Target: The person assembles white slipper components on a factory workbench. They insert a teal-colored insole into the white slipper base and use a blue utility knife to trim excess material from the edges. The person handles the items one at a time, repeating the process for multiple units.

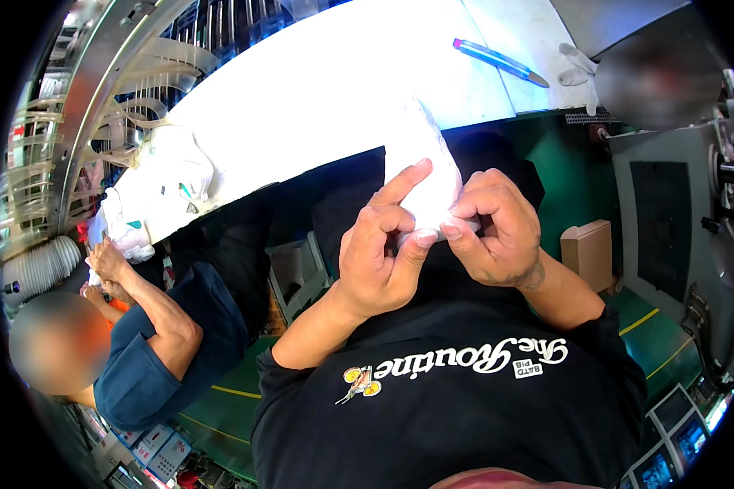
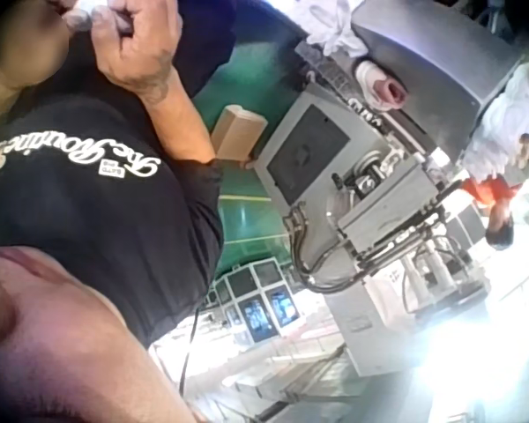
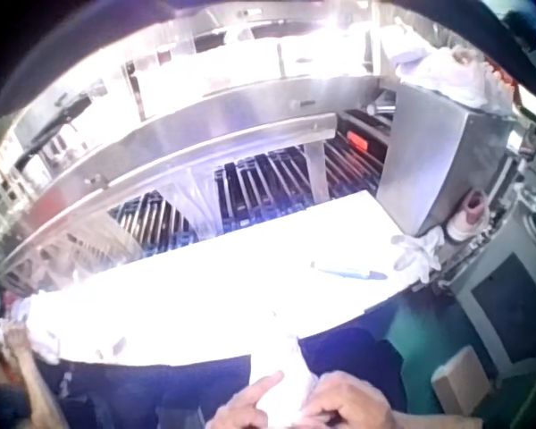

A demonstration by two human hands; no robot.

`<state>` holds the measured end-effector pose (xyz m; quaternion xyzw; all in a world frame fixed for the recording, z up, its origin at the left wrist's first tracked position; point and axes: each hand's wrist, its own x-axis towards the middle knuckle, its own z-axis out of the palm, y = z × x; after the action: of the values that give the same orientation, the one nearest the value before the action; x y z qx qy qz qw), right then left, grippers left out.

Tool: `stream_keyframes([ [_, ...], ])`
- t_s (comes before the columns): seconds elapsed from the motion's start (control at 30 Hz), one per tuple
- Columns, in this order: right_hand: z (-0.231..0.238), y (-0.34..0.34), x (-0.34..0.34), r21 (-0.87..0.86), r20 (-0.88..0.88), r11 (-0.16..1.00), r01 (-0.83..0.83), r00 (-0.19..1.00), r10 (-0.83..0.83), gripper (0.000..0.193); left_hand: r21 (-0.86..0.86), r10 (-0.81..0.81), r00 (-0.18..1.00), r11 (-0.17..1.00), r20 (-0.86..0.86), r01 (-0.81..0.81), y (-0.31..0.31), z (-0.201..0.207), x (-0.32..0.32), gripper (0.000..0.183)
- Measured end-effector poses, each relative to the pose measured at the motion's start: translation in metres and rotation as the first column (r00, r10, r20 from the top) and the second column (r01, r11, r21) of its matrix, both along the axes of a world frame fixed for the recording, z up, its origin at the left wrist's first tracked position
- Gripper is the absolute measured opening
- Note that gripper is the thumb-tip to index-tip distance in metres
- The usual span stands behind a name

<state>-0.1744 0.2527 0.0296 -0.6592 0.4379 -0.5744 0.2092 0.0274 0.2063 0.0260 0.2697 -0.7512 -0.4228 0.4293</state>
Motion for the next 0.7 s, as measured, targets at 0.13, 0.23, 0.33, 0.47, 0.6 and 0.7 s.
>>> stream_keyframes([
  [0.13, 0.001, -0.001, -0.002, 0.009, -0.015, 1.000, -0.019, 1.000, 0.019, 0.019, -0.015, -0.007, 1.000, 1.000, -0.005, 0.007, 0.000, -0.002, -0.001, 0.029],
  [0.23, 0.000, -0.001, -0.003, 0.033, 0.013, 0.999, -0.030, 0.999, 0.029, 0.018, -0.010, -0.023, 1.000, 1.000, -0.014, 0.023, -0.001, -0.002, -0.001, 0.029],
  [0.33, 0.002, -0.003, -0.003, 0.021, 0.012, 0.999, -0.036, 0.999, 0.036, 0.018, -0.013, -0.009, 0.997, 1.000, -0.074, 0.008, -0.001, -0.007, -0.004, 0.030],
  [0.47, 0.003, 0.001, -0.001, 0.119, 0.077, 0.993, -0.019, 0.997, 0.010, 0.025, 0.031, -0.021, 0.992, 0.999, -0.121, 0.025, 0.000, -0.009, -0.005, 0.031],
  [0.6, 0.003, 0.003, -0.002, 0.383, 0.323, 0.923, -0.044, 0.942, -0.089, 0.038, 0.166, -0.058, 0.960, 0.980, -0.275, 0.107, -0.002, -0.012, -0.006, 0.033],
  [0.7, 0.018, -0.005, -0.015, 0.431, 0.037, 0.900, 0.069, 0.995, -0.095, 0.045, 0.237, -0.059, 0.954, 0.962, -0.295, 0.133, -0.005, -0.006, -0.005, 0.034],
])
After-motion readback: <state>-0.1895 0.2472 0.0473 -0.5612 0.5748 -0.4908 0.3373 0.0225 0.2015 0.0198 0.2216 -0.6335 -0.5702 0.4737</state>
